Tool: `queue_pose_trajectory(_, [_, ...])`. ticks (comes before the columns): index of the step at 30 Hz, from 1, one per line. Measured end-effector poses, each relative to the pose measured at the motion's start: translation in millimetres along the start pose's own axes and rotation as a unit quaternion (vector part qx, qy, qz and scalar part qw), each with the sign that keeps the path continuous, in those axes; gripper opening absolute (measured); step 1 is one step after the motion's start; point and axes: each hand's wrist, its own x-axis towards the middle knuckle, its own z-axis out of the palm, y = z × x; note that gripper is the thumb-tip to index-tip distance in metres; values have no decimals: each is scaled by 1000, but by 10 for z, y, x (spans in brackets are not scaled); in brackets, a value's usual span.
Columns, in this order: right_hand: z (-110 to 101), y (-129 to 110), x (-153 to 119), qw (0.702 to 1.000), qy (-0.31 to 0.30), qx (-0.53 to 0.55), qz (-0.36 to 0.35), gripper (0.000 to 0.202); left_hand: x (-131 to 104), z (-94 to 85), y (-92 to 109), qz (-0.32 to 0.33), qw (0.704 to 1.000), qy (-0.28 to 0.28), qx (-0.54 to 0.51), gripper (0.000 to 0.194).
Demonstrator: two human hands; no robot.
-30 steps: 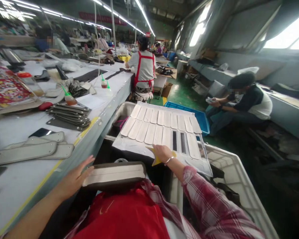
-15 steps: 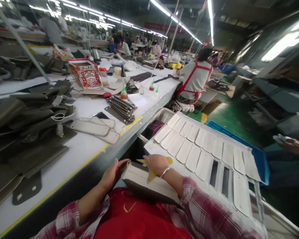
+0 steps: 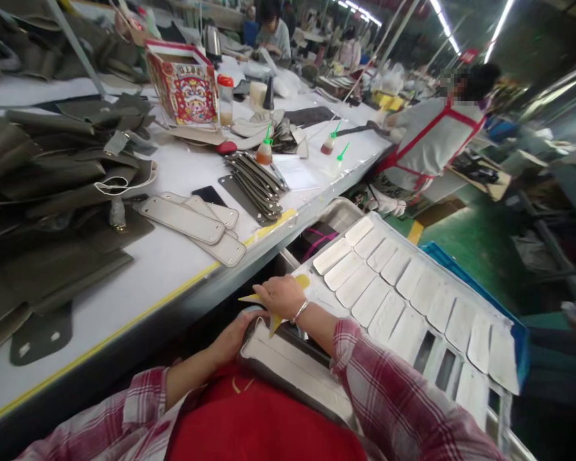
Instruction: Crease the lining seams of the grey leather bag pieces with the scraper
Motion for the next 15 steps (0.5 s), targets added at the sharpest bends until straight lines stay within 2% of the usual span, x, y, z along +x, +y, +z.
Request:
queue_pose_trajectory(3, [19, 54, 19, 998, 27, 14, -47, 52, -25, 23, 10, 11, 1000, -25, -10, 71])
queue_pose_trajectory(6, [-1, 63, 43, 993, 35, 20, -112, 51, -52, 35, 20, -2, 999, -26, -26, 69])
queue_pose_trajectory(11, [-12, 13, 75, 988, 5, 19, -156, 50, -73, 49, -98, -36, 997, 34, -54, 70])
queue_pose_trajectory(15, [-18, -12, 111, 982, -15, 24, -186, 53, -79, 89, -230, -88, 979, 57, -177, 76])
